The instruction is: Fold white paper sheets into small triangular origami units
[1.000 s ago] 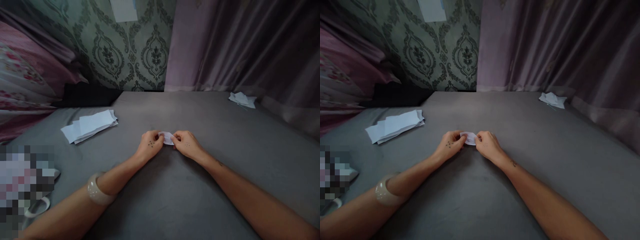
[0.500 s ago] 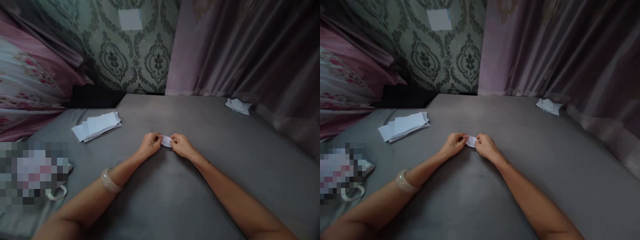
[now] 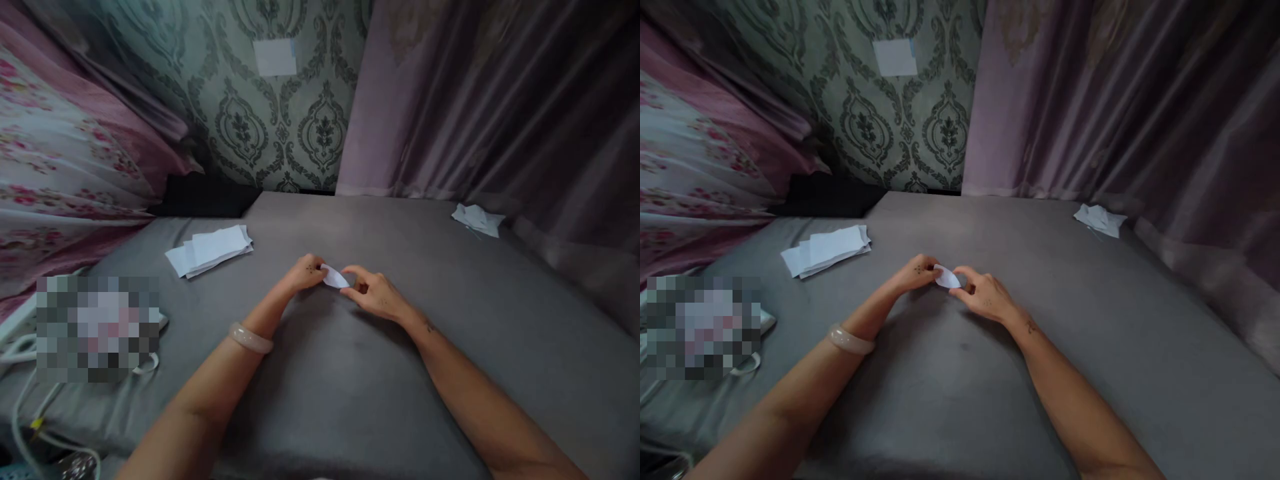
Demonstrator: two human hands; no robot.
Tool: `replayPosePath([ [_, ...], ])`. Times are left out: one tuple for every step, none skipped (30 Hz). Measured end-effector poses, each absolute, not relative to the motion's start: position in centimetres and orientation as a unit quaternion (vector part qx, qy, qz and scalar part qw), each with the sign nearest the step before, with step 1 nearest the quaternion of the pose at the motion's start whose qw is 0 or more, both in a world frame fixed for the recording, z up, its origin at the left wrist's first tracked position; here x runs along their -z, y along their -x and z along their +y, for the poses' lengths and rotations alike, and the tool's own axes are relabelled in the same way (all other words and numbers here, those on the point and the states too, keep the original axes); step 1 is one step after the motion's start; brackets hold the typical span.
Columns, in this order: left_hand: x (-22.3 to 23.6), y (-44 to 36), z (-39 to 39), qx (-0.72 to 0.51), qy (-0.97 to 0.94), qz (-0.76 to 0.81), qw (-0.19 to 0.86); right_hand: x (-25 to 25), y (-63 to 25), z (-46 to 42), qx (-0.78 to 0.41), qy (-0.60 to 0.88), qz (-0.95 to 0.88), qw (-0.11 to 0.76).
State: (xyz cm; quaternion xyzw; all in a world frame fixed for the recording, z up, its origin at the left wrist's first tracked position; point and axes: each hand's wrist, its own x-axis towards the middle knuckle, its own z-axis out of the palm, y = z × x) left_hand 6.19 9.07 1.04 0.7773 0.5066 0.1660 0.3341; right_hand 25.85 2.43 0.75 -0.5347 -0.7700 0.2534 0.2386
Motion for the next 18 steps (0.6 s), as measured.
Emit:
replayPosePath([
  [-1.0,-6.2,9.1,-0.168,-0.78,0.501,0.334,-0.6,-26.1,2.3,-0.234,0.52,-0.791,0.221],
  [-1.0,-6.2,9.0,-0.17,-0.783,0.496,0.334,-0.4,-26.3,2.2,-0.216,0.507,-0.808,0.208],
  [-0.9,-6.3,9.0,-0.171,-0.786,0.491,0.335,-0.1,-26.4,2.2,-0.197,0.497,-0.82,0.203],
  [-0.8,-6.3,9.0,-0.174,-0.787,0.487,0.336,0.2,-26.4,2.2,-0.177,0.488,-0.83,0.203],
  [-0.6,-6.4,9.0,-0.181,-0.788,0.484,0.336,0.5,-26.4,2.3,-0.161,0.48,-0.838,0.206],
  [-0.4,-6.4,9.0,-0.192,-0.786,0.482,0.336,0.8,-26.3,2.3,-0.148,0.472,-0.844,0.209],
  [-0.2,-6.5,9.0,-0.205,-0.784,0.48,0.337,1.0,-26.2,2.3,-0.139,0.466,-0.848,0.211],
  [0.1,-6.6,9.1,-0.218,-0.78,0.478,0.34,1.1,-26.1,2.3,-0.133,0.462,-0.851,0.212],
  [0.3,-6.6,9.2,-0.234,-0.771,0.481,0.345,1.2,-25.9,2.3,-0.128,0.461,-0.852,0.213],
  [0.5,-6.7,9.3,-0.253,-0.757,0.49,0.35,1.2,-25.7,2.2,-0.122,0.464,-0.851,0.212],
  [0.7,-6.7,9.5,-0.274,-0.738,0.504,0.355,1.2,-25.6,2.2,-0.115,0.47,-0.849,0.211],
  [0.8,-6.7,9.6,-0.298,-0.715,0.522,0.357,1.1,-25.4,2.1,-0.106,0.48,-0.845,0.21],
  [0.9,-6.6,9.8,-0.324,-0.688,0.541,0.359,1.1,-25.4,2.1,-0.095,0.496,-0.837,0.211],
  [1.0,-6.5,9.9,-0.345,-0.666,0.556,0.359,1.0,-25.3,2.1,-0.081,0.519,-0.824,0.213],
  [1.1,-6.4,10.0,-0.356,-0.649,0.567,0.362,0.9,-25.4,2.3,-0.065,0.547,-0.806,0.215],
  [1.1,-6.3,10.2,-0.358,-0.634,0.576,0.371,0.9,-25.7,2.5,-0.048,0.58,-0.784,0.215],
  [1.2,-6.2,10.3,-0.358,-0.623,0.584,0.378,0.7,-26.1,2.9,-0.031,0.616,-0.758,0.212],
  [1.3,-6.1,10.4,-0.356,-0.613,0.59,0.387,0.6,-26.7,3.5,-0.017,0.652,-0.73,0.203],
])
